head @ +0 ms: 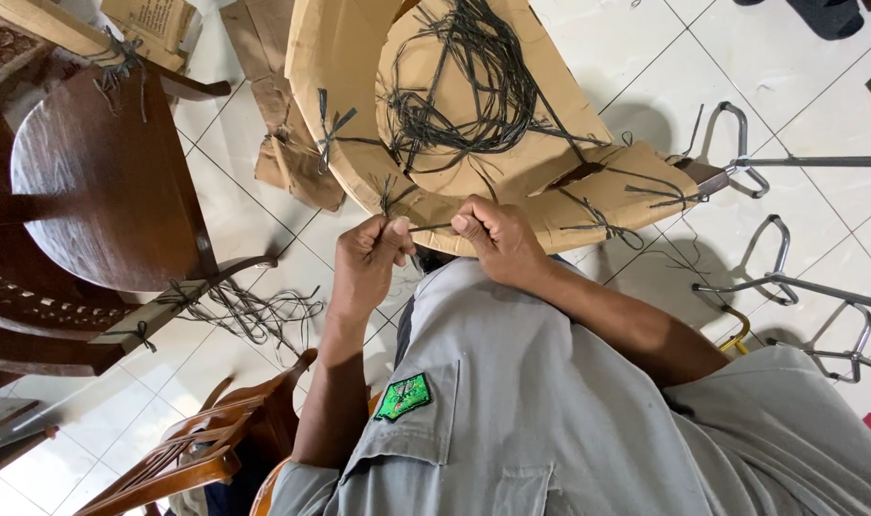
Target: Tying black plastic cords through cardboard packaging to secure furniture components
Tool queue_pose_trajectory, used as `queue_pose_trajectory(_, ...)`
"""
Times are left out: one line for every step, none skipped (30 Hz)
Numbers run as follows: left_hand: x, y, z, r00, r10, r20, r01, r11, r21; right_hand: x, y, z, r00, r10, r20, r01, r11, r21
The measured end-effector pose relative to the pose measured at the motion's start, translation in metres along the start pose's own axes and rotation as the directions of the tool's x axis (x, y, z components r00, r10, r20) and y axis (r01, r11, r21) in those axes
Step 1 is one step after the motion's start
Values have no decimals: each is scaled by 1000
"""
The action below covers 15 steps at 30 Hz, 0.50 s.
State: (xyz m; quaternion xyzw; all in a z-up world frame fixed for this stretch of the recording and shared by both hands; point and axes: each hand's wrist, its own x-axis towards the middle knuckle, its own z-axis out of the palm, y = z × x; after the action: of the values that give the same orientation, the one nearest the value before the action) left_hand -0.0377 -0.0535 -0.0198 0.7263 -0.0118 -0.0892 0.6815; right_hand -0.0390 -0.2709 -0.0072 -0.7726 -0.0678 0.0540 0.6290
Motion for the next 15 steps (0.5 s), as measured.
queue_pose_trajectory(0, -2, -1, 999, -22, 36, 23, 999, -26, 1, -2, -2, 1000, 1, 10, -1, 1000, -10)
queue_pose_trajectory(1, -3, -2, 996, -42, 72, 45, 998, -51, 2, -4, -5, 1000, 1, 20, 0, 1000, -21)
queue_pose_trajectory(2, 1, -1, 996, -40, 74, 44, 998, -51, 3, -5, -8, 1000, -1, 18, 1, 1000, -21)
queue_pose_trajectory(3, 5, -1, 995, -39, 97, 43, 998, -44, 3, -6, -10, 1000, 25, 6, -25, 999, -36)
queue_pose_trajectory(3, 9, -1, 992, -38, 121, 43, 998, -38, 3, -7, -11, 999, 50, -6, -50, 997, -50)
queue_pose_trajectory(3, 12, -1, 992, -40, 121, 45, 998, -37, 2, -7, -12, 999, 51, -6, -52, 997, -49)
queue_pose_trajectory(3, 14, -2, 991, -49, 127, 52, 998, -20, 2, -7, -13, 998, 60, -13, -61, 997, -42)
queue_pose_trajectory(5, 16, -2, 989, -55, 134, 56, 998, -3, 2, -7, -14, 998, 68, -20, -68, 997, -36)
queue_pose_trajectory(6, 16, 0, 989, -54, 135, 55, 998, -3, 1, -7, -15, 998, 67, -22, -68, 997, -36)
queue_pose_trajectory(7, 16, 1, 993, -51, 111, 52, 999, -12, 0, -6, -16, 998, 50, -25, -50, 999, -12)
queue_pose_trajectory(8, 15, 3, 995, -48, 86, 50, 999, -21, 0, -6, -18, 999, 32, -29, -32, 999, 11)
queue_pose_trajectory(9, 18, 4, 995, -47, 86, 49, 999, -19, -1, -3, -19, 999, 32, -30, -31, 999, 12)
queue_pose_trajectory(11, 21, 5, 998, -28, 54, 29, 999, -20, -1, -1, -21, 999, 31, -42, -30, 999, 17)
queue_pose_trajectory(12, 25, 5, 1000, -10, 17, 10, 1000, -19, -1, 2, -22, 998, 30, -51, -29, 999, 22)
queue_pose_trajectory(13, 24, 4, 1000, -11, 15, 11, 1000, -16, 1, 5, -24, 998, 30, -48, -28, 999, 25)
